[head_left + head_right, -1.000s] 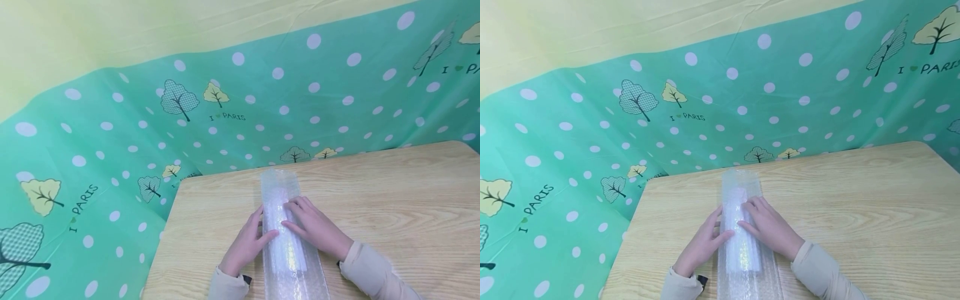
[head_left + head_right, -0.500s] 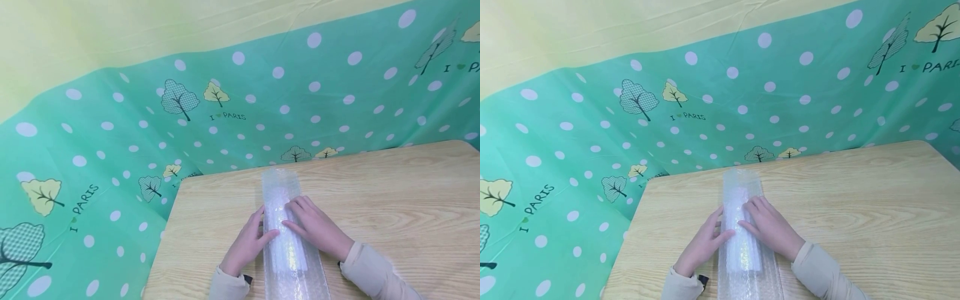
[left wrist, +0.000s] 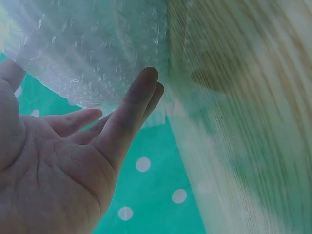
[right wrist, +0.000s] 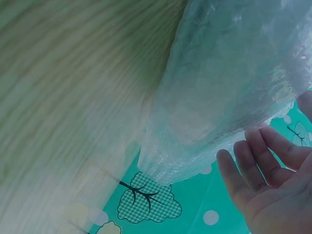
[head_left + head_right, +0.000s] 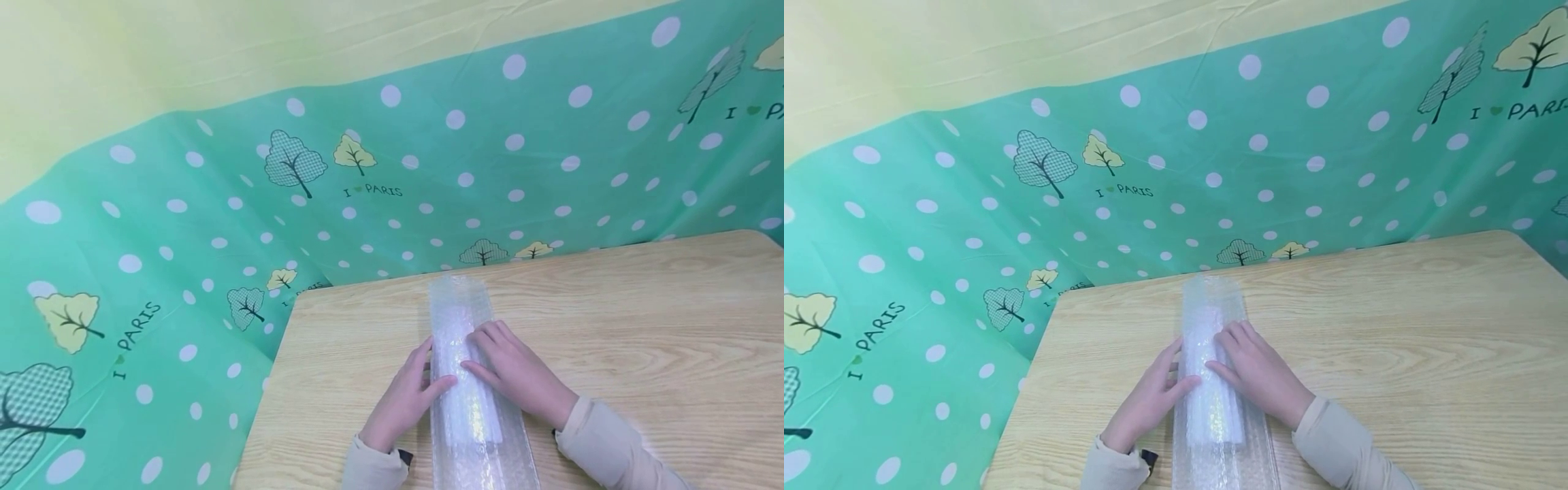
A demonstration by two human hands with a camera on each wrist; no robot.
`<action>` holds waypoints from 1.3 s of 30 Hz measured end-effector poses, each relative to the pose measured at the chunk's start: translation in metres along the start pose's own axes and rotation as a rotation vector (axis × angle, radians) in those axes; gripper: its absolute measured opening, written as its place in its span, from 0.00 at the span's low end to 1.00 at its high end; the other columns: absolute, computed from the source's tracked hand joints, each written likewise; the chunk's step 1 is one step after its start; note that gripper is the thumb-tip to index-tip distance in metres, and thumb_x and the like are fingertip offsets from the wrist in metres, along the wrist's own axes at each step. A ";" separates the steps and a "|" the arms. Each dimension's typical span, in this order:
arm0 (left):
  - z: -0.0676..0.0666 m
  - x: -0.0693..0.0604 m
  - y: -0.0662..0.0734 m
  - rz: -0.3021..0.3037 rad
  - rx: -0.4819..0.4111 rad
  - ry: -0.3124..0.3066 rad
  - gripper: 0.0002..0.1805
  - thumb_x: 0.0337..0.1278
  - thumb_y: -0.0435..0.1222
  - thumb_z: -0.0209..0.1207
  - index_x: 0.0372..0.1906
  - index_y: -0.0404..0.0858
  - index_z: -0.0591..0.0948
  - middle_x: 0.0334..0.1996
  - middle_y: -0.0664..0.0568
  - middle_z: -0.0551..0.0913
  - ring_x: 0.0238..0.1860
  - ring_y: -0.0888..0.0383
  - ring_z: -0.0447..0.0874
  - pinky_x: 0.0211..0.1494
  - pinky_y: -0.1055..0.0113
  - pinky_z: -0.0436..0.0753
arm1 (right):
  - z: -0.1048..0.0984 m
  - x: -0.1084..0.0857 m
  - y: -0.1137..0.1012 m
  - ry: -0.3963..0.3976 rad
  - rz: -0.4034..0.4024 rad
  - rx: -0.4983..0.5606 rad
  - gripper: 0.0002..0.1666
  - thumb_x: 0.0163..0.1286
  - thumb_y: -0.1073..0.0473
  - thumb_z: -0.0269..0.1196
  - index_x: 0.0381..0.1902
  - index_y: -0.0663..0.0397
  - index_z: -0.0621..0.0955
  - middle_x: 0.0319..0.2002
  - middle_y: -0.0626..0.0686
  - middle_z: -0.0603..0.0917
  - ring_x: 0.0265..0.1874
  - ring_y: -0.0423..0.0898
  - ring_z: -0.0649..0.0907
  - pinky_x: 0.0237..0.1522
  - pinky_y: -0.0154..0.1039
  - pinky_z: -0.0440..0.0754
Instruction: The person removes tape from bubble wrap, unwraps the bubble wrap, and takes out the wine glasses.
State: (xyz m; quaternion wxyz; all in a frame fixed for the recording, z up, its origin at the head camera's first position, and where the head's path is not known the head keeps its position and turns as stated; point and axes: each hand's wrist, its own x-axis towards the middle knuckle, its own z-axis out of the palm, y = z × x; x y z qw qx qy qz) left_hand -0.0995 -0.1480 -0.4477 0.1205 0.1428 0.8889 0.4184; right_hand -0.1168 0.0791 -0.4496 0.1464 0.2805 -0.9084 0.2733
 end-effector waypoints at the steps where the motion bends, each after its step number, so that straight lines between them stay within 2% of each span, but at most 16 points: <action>1: 0.000 0.000 0.000 -0.001 0.001 0.000 0.46 0.65 0.63 0.51 0.80 0.50 0.48 0.77 0.49 0.57 0.65 0.50 0.74 0.64 0.59 0.80 | 0.000 0.000 0.000 0.000 -0.002 -0.001 0.24 0.70 0.46 0.63 0.53 0.59 0.79 0.49 0.50 0.77 0.49 0.43 0.75 0.55 0.42 0.82; 21: 0.001 0.000 -0.002 -0.006 0.013 -0.001 0.46 0.65 0.64 0.50 0.80 0.49 0.48 0.77 0.48 0.57 0.65 0.50 0.74 0.63 0.59 0.81 | 0.002 -0.001 0.001 0.004 -0.012 0.004 0.22 0.70 0.47 0.63 0.52 0.58 0.78 0.47 0.48 0.77 0.47 0.41 0.76 0.52 0.39 0.84; 30: 0.001 0.001 -0.002 -0.017 0.017 -0.004 0.47 0.65 0.65 0.49 0.80 0.49 0.48 0.77 0.48 0.57 0.64 0.50 0.75 0.63 0.58 0.81 | 0.002 0.000 0.000 0.013 -0.003 0.001 0.21 0.70 0.47 0.64 0.51 0.56 0.79 0.47 0.49 0.76 0.43 0.40 0.77 0.47 0.38 0.85; 39: 0.001 0.001 -0.002 -0.024 0.027 -0.007 0.47 0.65 0.65 0.49 0.80 0.49 0.49 0.77 0.48 0.58 0.64 0.49 0.76 0.64 0.57 0.80 | 0.003 0.000 -0.002 0.023 -0.031 -0.010 0.19 0.70 0.49 0.64 0.51 0.55 0.78 0.48 0.48 0.78 0.48 0.42 0.78 0.52 0.40 0.85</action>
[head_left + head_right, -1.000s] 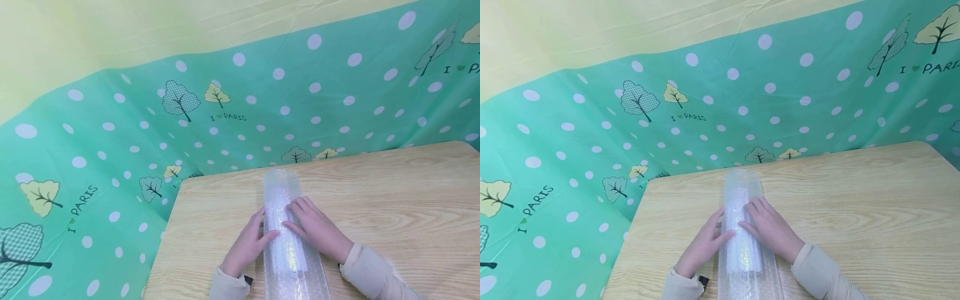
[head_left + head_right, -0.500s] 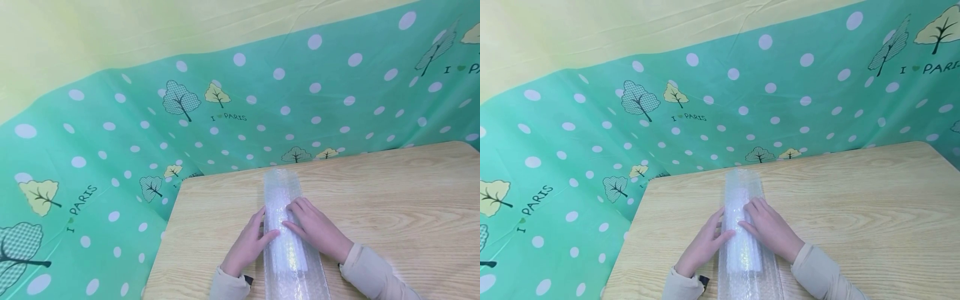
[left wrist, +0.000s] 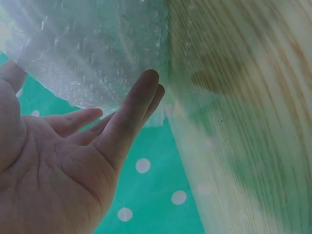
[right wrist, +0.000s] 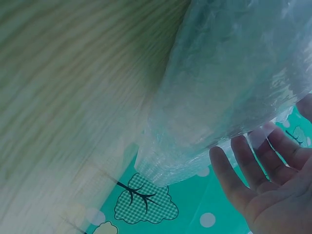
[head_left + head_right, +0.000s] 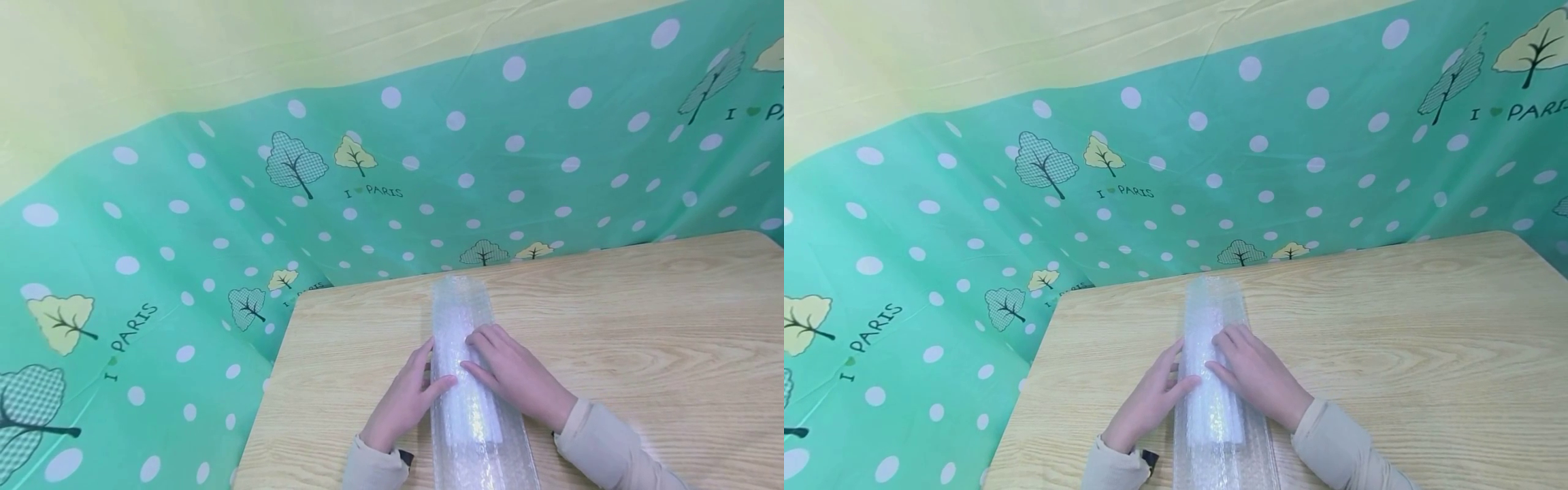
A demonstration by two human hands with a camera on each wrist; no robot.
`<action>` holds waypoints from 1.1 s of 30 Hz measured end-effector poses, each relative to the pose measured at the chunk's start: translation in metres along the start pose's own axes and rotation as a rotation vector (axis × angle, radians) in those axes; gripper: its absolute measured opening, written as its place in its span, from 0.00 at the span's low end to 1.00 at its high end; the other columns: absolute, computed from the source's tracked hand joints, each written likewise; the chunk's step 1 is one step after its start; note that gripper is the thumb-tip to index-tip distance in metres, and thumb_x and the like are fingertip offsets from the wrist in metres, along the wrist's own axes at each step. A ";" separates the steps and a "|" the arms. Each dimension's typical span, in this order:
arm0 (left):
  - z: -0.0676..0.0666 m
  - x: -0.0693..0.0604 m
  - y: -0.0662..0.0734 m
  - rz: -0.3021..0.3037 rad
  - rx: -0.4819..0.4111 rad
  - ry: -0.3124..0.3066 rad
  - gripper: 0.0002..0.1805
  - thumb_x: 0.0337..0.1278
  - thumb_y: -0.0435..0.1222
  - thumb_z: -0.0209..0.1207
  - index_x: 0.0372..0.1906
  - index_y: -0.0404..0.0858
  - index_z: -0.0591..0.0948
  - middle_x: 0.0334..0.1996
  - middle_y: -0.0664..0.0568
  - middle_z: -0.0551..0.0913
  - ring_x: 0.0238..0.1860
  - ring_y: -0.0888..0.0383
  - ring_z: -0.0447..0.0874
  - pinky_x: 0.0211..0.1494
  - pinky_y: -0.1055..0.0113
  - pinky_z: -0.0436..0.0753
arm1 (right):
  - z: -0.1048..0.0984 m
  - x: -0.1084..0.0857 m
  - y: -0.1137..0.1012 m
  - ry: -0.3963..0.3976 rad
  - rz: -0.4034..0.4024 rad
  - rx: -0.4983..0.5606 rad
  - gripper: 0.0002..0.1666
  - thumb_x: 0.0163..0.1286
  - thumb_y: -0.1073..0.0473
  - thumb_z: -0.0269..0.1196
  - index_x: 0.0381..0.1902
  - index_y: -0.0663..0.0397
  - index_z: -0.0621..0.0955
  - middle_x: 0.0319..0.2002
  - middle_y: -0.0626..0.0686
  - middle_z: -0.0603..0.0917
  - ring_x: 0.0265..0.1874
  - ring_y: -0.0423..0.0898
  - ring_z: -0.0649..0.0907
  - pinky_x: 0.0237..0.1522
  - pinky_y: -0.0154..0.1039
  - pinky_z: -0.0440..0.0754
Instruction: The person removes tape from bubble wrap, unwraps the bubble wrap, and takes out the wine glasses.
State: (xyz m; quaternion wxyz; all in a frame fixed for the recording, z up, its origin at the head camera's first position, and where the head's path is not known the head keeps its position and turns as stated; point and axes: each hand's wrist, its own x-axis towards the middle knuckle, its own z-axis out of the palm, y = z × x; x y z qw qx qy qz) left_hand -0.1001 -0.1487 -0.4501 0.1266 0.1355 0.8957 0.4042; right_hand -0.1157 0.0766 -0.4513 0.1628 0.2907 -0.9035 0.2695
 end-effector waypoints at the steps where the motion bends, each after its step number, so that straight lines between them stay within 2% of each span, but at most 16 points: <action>1: 0.000 0.000 0.000 0.000 0.001 0.001 0.47 0.65 0.65 0.49 0.80 0.49 0.49 0.77 0.48 0.58 0.64 0.49 0.76 0.64 0.57 0.80 | 0.000 0.000 0.000 -0.002 0.001 -0.004 0.20 0.70 0.49 0.64 0.52 0.55 0.78 0.48 0.48 0.79 0.48 0.42 0.78 0.52 0.40 0.85; 14: 0.000 0.000 0.003 0.023 0.013 0.021 0.47 0.65 0.65 0.49 0.80 0.47 0.49 0.77 0.48 0.57 0.65 0.50 0.75 0.62 0.61 0.81 | 0.000 0.000 0.000 -0.017 0.045 0.018 0.27 0.71 0.49 0.63 0.59 0.60 0.74 0.48 0.51 0.79 0.49 0.43 0.79 0.53 0.42 0.84; 24: -0.001 -0.001 0.004 0.012 0.017 0.026 0.47 0.65 0.65 0.49 0.80 0.48 0.49 0.77 0.48 0.57 0.60 0.50 0.80 0.62 0.59 0.82 | -0.001 -0.001 -0.001 -0.027 0.087 0.048 0.34 0.70 0.49 0.64 0.66 0.62 0.68 0.50 0.53 0.80 0.49 0.44 0.80 0.53 0.44 0.84; 28: -0.002 -0.002 0.004 0.008 0.014 0.025 0.48 0.64 0.65 0.50 0.80 0.49 0.47 0.77 0.49 0.56 0.61 0.49 0.79 0.63 0.57 0.81 | -0.001 -0.001 -0.001 -0.026 0.087 0.051 0.36 0.71 0.49 0.64 0.67 0.63 0.67 0.49 0.52 0.80 0.47 0.43 0.80 0.52 0.44 0.85; 33: -0.002 -0.002 0.003 0.018 0.003 0.031 0.48 0.64 0.64 0.51 0.80 0.49 0.47 0.78 0.52 0.56 0.63 0.49 0.77 0.64 0.55 0.80 | -0.002 -0.002 -0.001 -0.021 0.086 0.057 0.36 0.71 0.48 0.63 0.67 0.64 0.67 0.51 0.55 0.80 0.51 0.48 0.81 0.56 0.47 0.83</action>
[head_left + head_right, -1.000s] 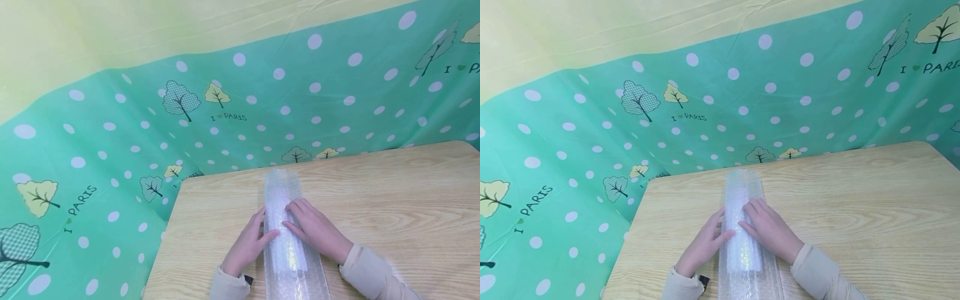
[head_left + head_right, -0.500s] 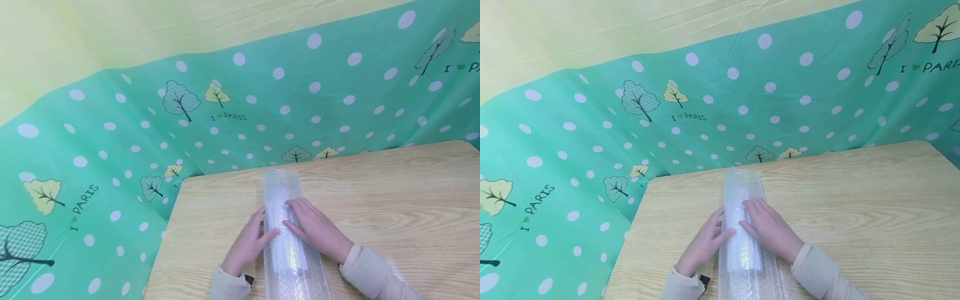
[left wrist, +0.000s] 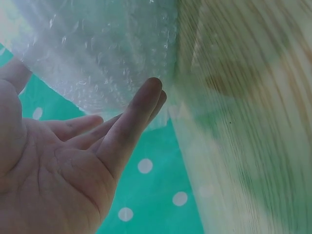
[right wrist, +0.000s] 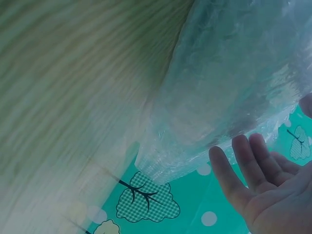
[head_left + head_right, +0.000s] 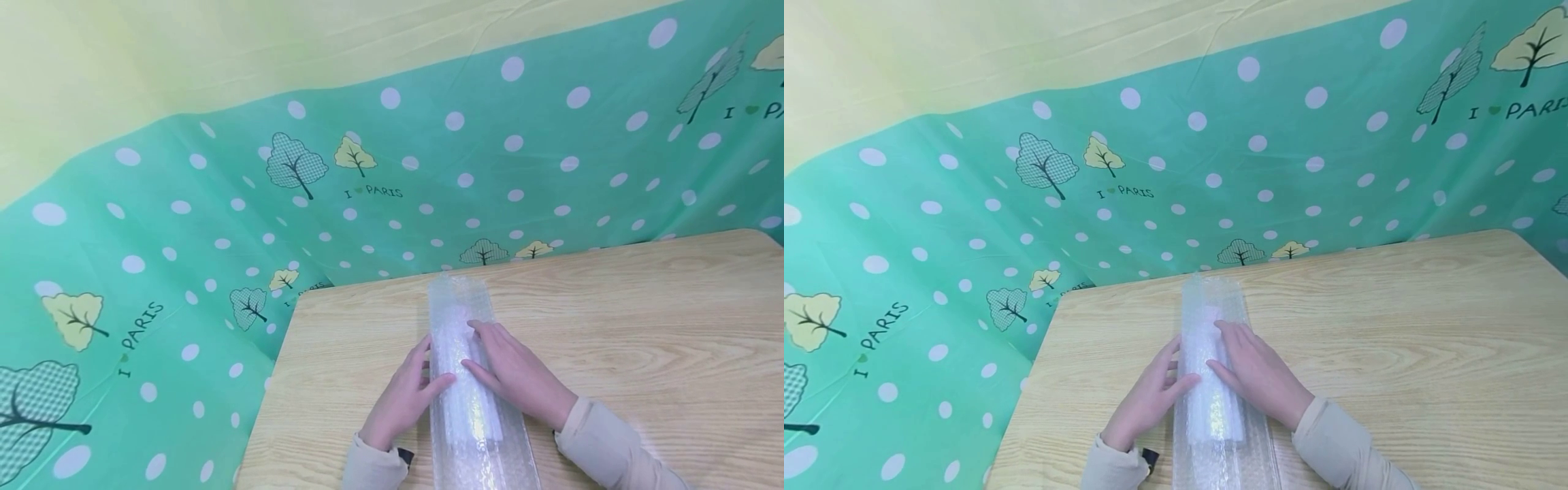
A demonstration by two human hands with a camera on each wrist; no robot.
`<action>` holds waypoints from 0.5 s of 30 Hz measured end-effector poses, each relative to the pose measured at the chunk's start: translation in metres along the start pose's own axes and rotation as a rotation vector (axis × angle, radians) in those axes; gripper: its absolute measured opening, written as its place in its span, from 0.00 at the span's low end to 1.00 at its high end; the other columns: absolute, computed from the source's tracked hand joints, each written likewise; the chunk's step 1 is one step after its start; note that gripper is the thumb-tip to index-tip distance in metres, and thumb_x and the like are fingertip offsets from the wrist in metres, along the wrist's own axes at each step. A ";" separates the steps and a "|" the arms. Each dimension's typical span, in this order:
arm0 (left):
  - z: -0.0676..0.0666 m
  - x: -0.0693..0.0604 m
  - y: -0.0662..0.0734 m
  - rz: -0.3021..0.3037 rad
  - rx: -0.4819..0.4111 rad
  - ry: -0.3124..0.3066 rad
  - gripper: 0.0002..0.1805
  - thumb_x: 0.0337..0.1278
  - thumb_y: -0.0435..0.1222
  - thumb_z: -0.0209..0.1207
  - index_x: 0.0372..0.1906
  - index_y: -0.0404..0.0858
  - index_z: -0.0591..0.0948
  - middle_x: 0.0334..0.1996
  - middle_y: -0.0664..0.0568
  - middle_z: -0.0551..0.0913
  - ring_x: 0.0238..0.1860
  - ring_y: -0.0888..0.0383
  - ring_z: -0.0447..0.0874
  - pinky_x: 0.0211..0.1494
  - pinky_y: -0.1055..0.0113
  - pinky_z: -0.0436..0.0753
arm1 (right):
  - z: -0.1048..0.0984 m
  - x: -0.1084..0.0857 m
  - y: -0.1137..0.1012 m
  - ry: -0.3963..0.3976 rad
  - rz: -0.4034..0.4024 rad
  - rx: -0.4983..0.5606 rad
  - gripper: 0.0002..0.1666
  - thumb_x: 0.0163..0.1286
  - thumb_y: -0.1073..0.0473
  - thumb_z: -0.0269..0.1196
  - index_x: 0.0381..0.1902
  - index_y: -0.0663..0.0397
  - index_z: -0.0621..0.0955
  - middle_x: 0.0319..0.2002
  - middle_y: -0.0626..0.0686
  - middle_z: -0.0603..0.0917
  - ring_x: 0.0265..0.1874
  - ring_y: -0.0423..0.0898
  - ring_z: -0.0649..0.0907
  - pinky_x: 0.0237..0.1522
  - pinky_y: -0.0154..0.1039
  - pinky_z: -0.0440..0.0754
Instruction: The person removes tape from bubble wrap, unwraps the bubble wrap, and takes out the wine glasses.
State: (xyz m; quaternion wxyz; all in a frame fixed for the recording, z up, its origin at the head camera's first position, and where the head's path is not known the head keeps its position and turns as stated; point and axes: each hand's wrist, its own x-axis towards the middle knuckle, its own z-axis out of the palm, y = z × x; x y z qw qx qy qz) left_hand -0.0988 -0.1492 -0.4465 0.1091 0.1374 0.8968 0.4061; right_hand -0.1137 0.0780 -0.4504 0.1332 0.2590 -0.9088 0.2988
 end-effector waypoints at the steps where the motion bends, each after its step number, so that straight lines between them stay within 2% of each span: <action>1: 0.000 0.000 -0.001 0.009 -0.014 -0.001 0.47 0.65 0.63 0.51 0.80 0.50 0.47 0.77 0.52 0.57 0.63 0.48 0.77 0.63 0.56 0.81 | 0.000 0.000 0.000 0.001 0.002 0.002 0.36 0.71 0.48 0.63 0.67 0.64 0.67 0.51 0.56 0.79 0.52 0.49 0.81 0.56 0.48 0.83; 6: -0.001 0.001 -0.003 0.030 -0.070 -0.015 0.45 0.65 0.60 0.54 0.80 0.56 0.46 0.75 0.53 0.61 0.62 0.48 0.78 0.60 0.59 0.83 | 0.000 -0.001 0.001 0.017 -0.009 0.005 0.35 0.71 0.48 0.63 0.66 0.63 0.68 0.53 0.57 0.77 0.53 0.50 0.80 0.58 0.49 0.82; 9: -0.001 0.001 -0.002 0.019 -0.071 -0.015 0.46 0.64 0.61 0.54 0.80 0.56 0.46 0.76 0.53 0.60 0.63 0.48 0.78 0.60 0.60 0.83 | 0.000 -0.002 0.001 0.026 -0.021 0.004 0.34 0.70 0.49 0.63 0.65 0.63 0.68 0.53 0.56 0.77 0.53 0.49 0.80 0.58 0.48 0.82; 11: -0.001 0.000 0.000 0.027 -0.055 -0.009 0.46 0.65 0.61 0.53 0.80 0.55 0.46 0.76 0.53 0.58 0.64 0.48 0.76 0.61 0.59 0.82 | 0.001 -0.001 0.001 0.027 -0.028 0.002 0.33 0.70 0.49 0.63 0.64 0.62 0.69 0.53 0.56 0.77 0.53 0.49 0.80 0.58 0.47 0.82; 15: 0.000 -0.002 0.004 0.040 0.037 0.018 0.46 0.67 0.62 0.49 0.80 0.51 0.46 0.78 0.51 0.55 0.64 0.48 0.76 0.63 0.53 0.81 | 0.002 -0.001 0.002 0.026 -0.047 -0.017 0.31 0.71 0.48 0.62 0.63 0.61 0.71 0.52 0.55 0.78 0.53 0.48 0.79 0.58 0.46 0.82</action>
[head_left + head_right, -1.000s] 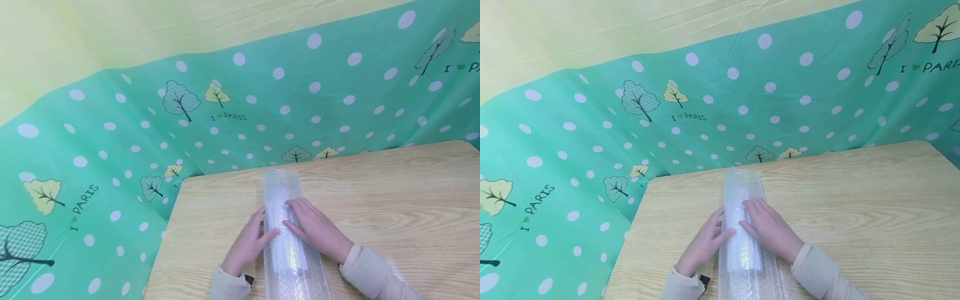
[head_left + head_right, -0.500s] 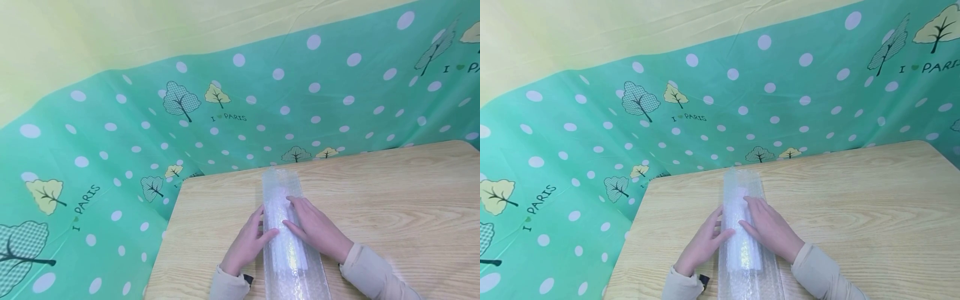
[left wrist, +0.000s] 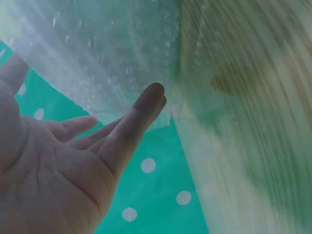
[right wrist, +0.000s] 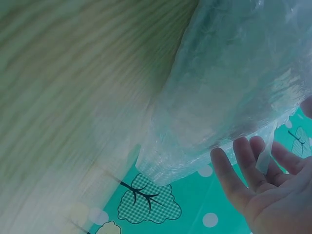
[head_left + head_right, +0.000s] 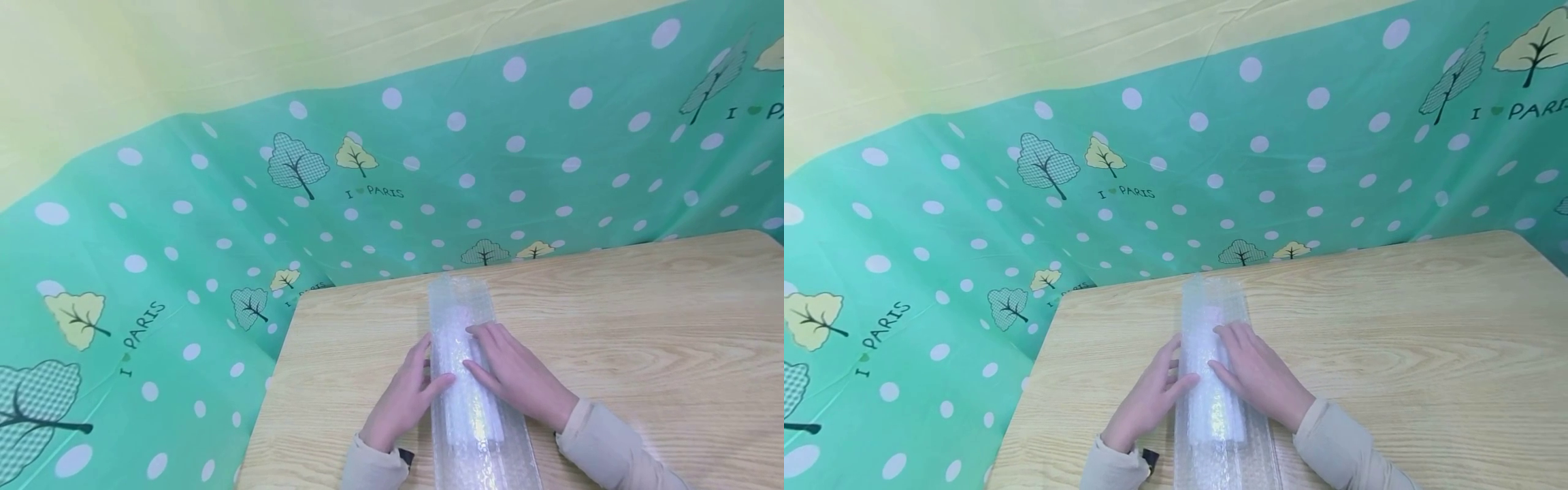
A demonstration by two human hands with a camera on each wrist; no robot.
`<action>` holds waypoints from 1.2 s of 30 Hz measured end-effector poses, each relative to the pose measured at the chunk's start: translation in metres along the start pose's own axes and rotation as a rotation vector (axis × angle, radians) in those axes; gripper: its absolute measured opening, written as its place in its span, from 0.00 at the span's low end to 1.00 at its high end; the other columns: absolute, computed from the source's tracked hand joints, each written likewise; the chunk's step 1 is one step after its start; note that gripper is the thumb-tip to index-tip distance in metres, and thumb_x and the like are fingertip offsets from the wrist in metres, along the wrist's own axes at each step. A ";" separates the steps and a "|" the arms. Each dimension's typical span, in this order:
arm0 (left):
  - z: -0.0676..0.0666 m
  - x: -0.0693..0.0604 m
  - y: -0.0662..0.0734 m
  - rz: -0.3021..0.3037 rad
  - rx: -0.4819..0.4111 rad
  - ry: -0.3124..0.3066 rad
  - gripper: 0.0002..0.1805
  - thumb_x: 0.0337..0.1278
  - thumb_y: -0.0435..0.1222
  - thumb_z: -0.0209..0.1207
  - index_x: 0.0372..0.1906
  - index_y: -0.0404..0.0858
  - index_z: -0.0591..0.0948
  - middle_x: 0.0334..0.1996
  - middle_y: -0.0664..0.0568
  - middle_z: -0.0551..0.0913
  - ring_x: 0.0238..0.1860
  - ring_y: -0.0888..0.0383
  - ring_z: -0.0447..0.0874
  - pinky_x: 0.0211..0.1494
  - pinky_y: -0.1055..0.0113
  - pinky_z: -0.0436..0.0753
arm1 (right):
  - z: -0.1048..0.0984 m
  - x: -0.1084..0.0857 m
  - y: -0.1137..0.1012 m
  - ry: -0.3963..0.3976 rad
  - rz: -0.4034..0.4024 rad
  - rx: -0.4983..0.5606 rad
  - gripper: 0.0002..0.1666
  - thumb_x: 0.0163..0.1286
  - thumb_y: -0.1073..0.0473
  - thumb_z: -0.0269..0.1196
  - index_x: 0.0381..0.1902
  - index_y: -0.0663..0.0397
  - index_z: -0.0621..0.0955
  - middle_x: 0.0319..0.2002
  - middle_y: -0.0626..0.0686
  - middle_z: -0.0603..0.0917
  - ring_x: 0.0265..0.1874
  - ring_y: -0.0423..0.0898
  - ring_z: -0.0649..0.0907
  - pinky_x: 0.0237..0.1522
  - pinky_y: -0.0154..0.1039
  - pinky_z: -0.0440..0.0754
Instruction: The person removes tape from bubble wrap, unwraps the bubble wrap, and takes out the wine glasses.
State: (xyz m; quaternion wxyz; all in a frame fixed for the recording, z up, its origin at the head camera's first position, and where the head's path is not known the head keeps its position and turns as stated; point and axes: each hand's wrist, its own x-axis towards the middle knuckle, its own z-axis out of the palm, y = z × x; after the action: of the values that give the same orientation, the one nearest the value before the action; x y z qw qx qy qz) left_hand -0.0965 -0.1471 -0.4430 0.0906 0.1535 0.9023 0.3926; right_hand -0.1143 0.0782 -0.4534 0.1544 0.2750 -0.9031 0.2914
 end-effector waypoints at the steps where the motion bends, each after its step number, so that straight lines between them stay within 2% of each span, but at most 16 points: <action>1: 0.000 -0.001 0.002 0.000 0.029 0.007 0.46 0.67 0.63 0.49 0.80 0.50 0.45 0.78 0.50 0.54 0.65 0.47 0.74 0.64 0.51 0.79 | 0.000 0.000 0.000 0.001 -0.006 -0.005 0.30 0.71 0.48 0.62 0.62 0.61 0.72 0.52 0.54 0.78 0.53 0.48 0.79 0.57 0.45 0.82; 4: 0.003 -0.003 0.007 -0.004 0.095 0.019 0.48 0.66 0.65 0.48 0.81 0.48 0.45 0.79 0.48 0.52 0.69 0.45 0.70 0.68 0.46 0.74 | 0.001 0.000 0.000 0.004 -0.021 -0.014 0.30 0.71 0.48 0.62 0.63 0.61 0.72 0.52 0.53 0.78 0.52 0.46 0.79 0.58 0.44 0.82; 7: 0.006 -0.005 0.013 -0.012 0.139 0.023 0.51 0.63 0.67 0.49 0.81 0.46 0.44 0.80 0.46 0.48 0.74 0.43 0.61 0.72 0.43 0.69 | 0.001 0.000 -0.001 0.007 -0.034 -0.015 0.30 0.71 0.49 0.62 0.63 0.61 0.71 0.51 0.53 0.78 0.52 0.46 0.78 0.58 0.44 0.82; 14: 0.013 -0.008 0.026 -0.051 0.226 0.035 0.59 0.55 0.73 0.49 0.81 0.45 0.43 0.80 0.43 0.40 0.76 0.41 0.53 0.71 0.41 0.68 | 0.001 -0.001 -0.001 0.023 -0.073 -0.007 0.30 0.70 0.51 0.63 0.64 0.61 0.71 0.52 0.52 0.78 0.53 0.44 0.78 0.58 0.44 0.81; 20: 0.018 -0.011 0.034 -0.046 0.259 0.053 0.61 0.50 0.75 0.52 0.81 0.46 0.45 0.80 0.43 0.40 0.75 0.40 0.57 0.67 0.39 0.73 | 0.000 0.000 -0.002 0.038 -0.122 0.000 0.30 0.69 0.54 0.63 0.64 0.61 0.70 0.52 0.51 0.77 0.53 0.44 0.77 0.59 0.43 0.80; 25: 0.019 -0.012 0.036 -0.016 0.285 0.067 0.61 0.50 0.73 0.55 0.81 0.45 0.46 0.80 0.42 0.41 0.74 0.39 0.58 0.65 0.38 0.74 | -0.001 0.000 -0.003 0.044 -0.142 0.009 0.29 0.70 0.55 0.62 0.64 0.62 0.70 0.53 0.52 0.77 0.54 0.45 0.77 0.60 0.44 0.80; 29: 0.018 -0.012 0.036 0.008 0.293 0.089 0.61 0.52 0.71 0.56 0.80 0.41 0.46 0.80 0.40 0.44 0.76 0.41 0.55 0.69 0.42 0.72 | 0.000 0.000 -0.002 0.045 -0.141 -0.003 0.30 0.70 0.55 0.62 0.64 0.63 0.70 0.52 0.53 0.77 0.53 0.45 0.77 0.59 0.45 0.81; 36: 0.018 -0.013 0.036 -0.008 0.263 0.102 0.60 0.53 0.67 0.60 0.80 0.40 0.45 0.79 0.41 0.48 0.76 0.44 0.55 0.71 0.45 0.70 | 0.002 -0.002 -0.002 0.034 -0.128 -0.036 0.32 0.70 0.54 0.62 0.65 0.65 0.68 0.51 0.54 0.77 0.51 0.44 0.76 0.58 0.44 0.80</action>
State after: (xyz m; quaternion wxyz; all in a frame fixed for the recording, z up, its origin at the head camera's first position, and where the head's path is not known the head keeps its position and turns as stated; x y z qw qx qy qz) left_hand -0.0715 -0.1160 -0.4281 0.0252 0.1402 0.9500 0.2778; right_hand -0.1119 0.0765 -0.4547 0.1930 0.3245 -0.8860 0.2690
